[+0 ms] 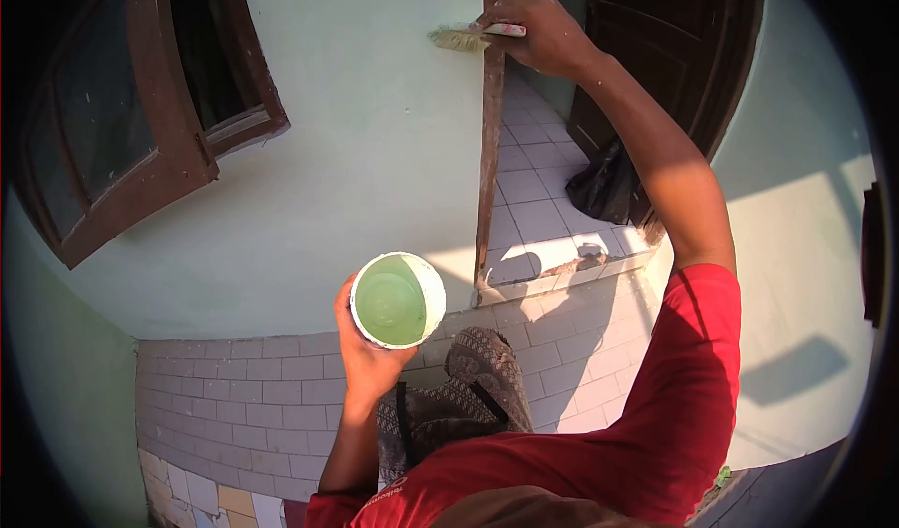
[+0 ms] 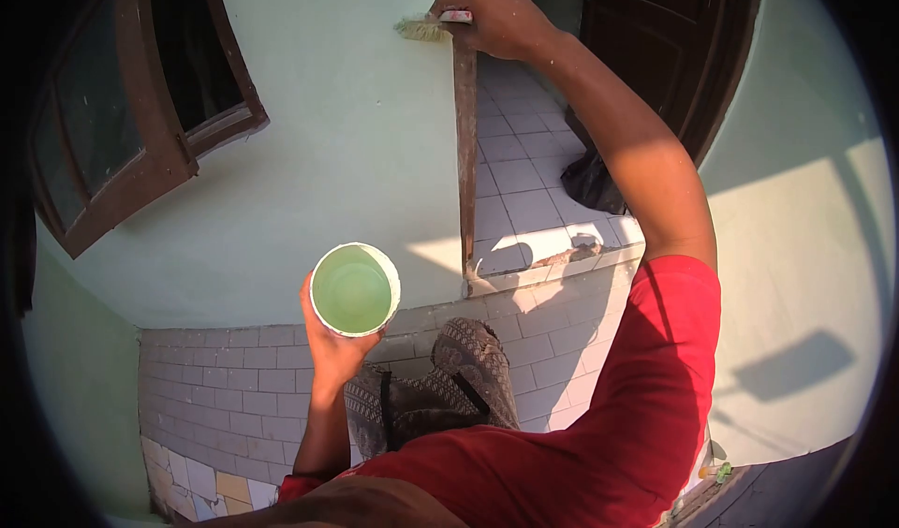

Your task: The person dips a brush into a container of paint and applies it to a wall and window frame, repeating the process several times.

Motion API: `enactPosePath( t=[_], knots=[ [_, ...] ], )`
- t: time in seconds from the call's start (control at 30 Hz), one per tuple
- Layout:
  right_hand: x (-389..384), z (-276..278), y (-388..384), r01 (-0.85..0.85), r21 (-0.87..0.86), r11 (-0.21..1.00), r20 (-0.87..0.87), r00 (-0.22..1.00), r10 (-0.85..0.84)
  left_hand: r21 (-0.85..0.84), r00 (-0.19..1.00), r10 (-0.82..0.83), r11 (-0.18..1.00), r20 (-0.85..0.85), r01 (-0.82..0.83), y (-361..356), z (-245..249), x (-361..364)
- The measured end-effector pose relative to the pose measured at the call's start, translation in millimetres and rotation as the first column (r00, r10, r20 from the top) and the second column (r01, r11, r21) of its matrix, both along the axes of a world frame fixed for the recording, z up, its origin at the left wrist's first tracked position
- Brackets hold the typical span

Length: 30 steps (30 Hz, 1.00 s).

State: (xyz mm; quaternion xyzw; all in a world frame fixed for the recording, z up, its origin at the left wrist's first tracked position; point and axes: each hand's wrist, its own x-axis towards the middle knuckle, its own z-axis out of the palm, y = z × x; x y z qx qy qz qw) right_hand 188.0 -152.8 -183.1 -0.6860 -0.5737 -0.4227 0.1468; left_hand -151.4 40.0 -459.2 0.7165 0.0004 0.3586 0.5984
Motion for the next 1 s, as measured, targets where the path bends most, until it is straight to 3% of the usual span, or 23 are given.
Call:
enactPosePath(
  t=[0.1,0.17,0.23,0.27,0.3,0.33,0.4,0.5,0.53,0.6,0.67,0.8,0.87,0.9,0.97,1.0],
  knots=[
    [-14,84,1,0.017,0.16,0.987,0.253,0.966,-0.058,0.043,1.0,0.016,0.999,-0.014,-0.015,-2,1,2],
    [-14,100,4,-0.068,0.291,0.954,0.407,0.911,-0.059,0.032,1.0,0.017,0.999,-0.015,-0.017,-4,0,3],
    [-11,82,14,0.002,0.27,0.963,0.376,0.92,-0.108,0.014,1.0,0.019,1.0,-0.022,-0.019,-1,0,6],
    [-7,64,17,0.069,0.254,0.965,0.346,0.925,-0.157,0.003,1.0,0.011,1.0,-0.018,-0.011,0,-1,5],
    [0,30,17,0.138,0.199,0.97,0.444,0.87,-0.215,-0.008,1.0,0.002,1.0,-0.017,-0.002,1,-2,3],
    [2,-13,19,0.247,0.092,0.965,0.33,0.906,-0.264,-0.01,1.0,0.003,1.0,-0.027,-0.004,3,-4,1],
    [3,-102,14,0.118,0.043,0.992,0.341,0.932,-0.125,0.016,0.998,0.049,0.999,-0.034,-0.049,9,-10,-4],
    [-22,-214,2,0.109,-0.181,0.977,0.102,0.991,-0.091,0.035,0.994,0.089,0.996,-0.07,-0.087,17,-12,-14],
    [-23,-241,1,0.106,-0.183,0.977,0.091,0.992,-0.09,0.035,0.993,0.09,0.996,-0.081,-0.087,18,-11,-17],
    [-32,-266,1,-0.002,-0.379,0.925,-0.154,0.986,-0.061,0.067,0.989,0.132,0.99,-0.073,-0.127,20,-7,-20],
    [-27,-248,1,0.028,-0.351,0.936,-0.18,0.979,-0.097,0.092,0.988,0.136,0.987,-0.068,-0.129,24,-7,-22],
    [-6,-107,1,0.102,-0.068,0.992,-0.125,0.986,-0.11,0.102,0.988,0.136,0.986,-0.068,-0.129,29,-11,-21],
    [7,-55,0,0.106,0.08,0.991,0.013,0.994,-0.107,0.102,0.989,0.125,0.988,-0.079,-0.117,27,-11,-19],
    [-5,-35,-1,0.111,0.076,0.991,0.01,0.994,-0.112,0.1,0.99,0.117,0.989,-0.079,-0.109,25,-11,-18],
    [-24,-7,5,0.051,0.13,0.99,0.253,0.964,-0.083,0.096,0.991,0.107,0.99,-0.074,-0.1,21,-10,-15],
    [-27,-9,6,0.055,0.13,0.99,0.254,0.963,-0.086,0.097,0.993,0.103,0.991,-0.064,-0.097,20,-10,-15]
  ],
)
